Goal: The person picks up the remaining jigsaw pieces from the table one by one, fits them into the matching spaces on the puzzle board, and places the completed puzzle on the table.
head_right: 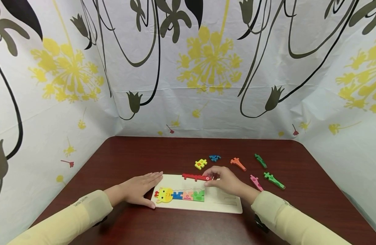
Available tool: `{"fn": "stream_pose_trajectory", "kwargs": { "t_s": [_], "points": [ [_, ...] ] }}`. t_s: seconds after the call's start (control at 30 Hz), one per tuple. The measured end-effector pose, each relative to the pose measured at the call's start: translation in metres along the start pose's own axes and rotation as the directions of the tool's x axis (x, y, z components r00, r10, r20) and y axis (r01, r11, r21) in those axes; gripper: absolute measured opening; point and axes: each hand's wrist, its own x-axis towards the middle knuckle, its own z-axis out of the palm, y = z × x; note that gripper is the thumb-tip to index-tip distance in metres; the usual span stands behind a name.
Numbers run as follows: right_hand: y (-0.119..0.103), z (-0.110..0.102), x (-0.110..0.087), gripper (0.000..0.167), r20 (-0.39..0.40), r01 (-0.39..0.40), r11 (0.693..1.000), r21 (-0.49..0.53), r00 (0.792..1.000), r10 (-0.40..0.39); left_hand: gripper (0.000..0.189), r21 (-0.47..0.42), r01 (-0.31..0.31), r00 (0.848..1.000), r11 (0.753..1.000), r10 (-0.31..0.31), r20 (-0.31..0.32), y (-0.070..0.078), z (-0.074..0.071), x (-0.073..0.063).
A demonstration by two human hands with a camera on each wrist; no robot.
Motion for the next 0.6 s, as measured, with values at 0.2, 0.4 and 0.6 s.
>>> {"fn": "stream_pose_trajectory", "kwargs": {
  "t_s": [0.2, 0.4, 0.6],
  "points": [
    [-0.003, 0.004, 0.003, 0.019, 0.010, 0.003, 1.000, 0.004, 1.000, -0.003, 0.113, -0.001, 0.000, 1.000, 1.000, 0.000, 0.002, 0.000, 0.000, 0.000],
    [-0.012, 0.008, 0.006, 0.018, 0.013, 0.007, 1.000, 0.024, 1.000, -0.007, 0.112, -0.003, 0.003, 1.000, 1.000, -0.003, 0.002, -0.002, 0.001, 0.001],
    [-0.013, 0.016, 0.008, 0.019, 0.035, 0.024, 1.000, 0.013, 0.999, -0.024, 0.112, -0.009, 0.011, 1.000, 1.000, -0.011, 0.008, -0.001, 0.001, 0.001]
  ]
}}
